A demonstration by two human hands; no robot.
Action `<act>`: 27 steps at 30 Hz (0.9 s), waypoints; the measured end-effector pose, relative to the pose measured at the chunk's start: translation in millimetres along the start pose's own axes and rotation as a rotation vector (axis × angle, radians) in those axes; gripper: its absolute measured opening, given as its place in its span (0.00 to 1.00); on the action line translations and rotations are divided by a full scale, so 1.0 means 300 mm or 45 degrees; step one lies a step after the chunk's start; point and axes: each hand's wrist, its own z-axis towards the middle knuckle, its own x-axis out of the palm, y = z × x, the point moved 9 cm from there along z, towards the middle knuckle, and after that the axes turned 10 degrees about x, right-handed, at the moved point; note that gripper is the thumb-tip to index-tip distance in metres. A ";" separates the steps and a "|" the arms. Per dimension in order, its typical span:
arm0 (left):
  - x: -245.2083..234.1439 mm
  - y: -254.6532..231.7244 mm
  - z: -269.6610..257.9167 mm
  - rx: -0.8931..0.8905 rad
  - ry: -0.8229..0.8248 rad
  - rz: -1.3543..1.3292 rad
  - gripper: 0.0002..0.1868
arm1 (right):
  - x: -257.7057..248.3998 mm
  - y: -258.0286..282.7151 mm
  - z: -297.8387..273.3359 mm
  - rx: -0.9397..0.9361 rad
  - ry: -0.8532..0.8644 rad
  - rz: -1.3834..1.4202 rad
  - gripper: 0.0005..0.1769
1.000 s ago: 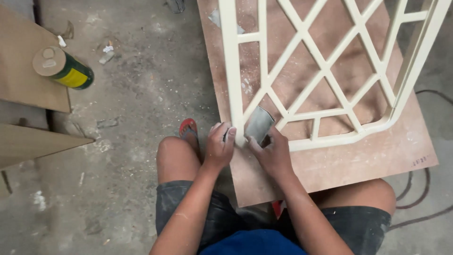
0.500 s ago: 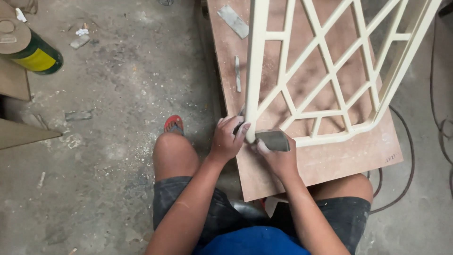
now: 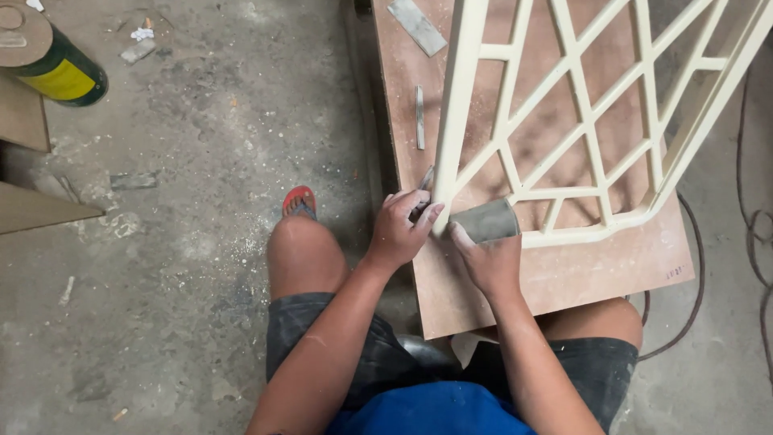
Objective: The person sits on the floor and sands a cream-colored wooden frame with a geometric lattice design using a sanding block. They systematically smooth the edges and surfaces of the frame, which rests on a larger wooden board.
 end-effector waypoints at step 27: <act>-0.005 0.008 0.007 -0.041 0.030 -0.038 0.12 | -0.011 -0.124 0.063 0.060 0.072 -0.043 0.21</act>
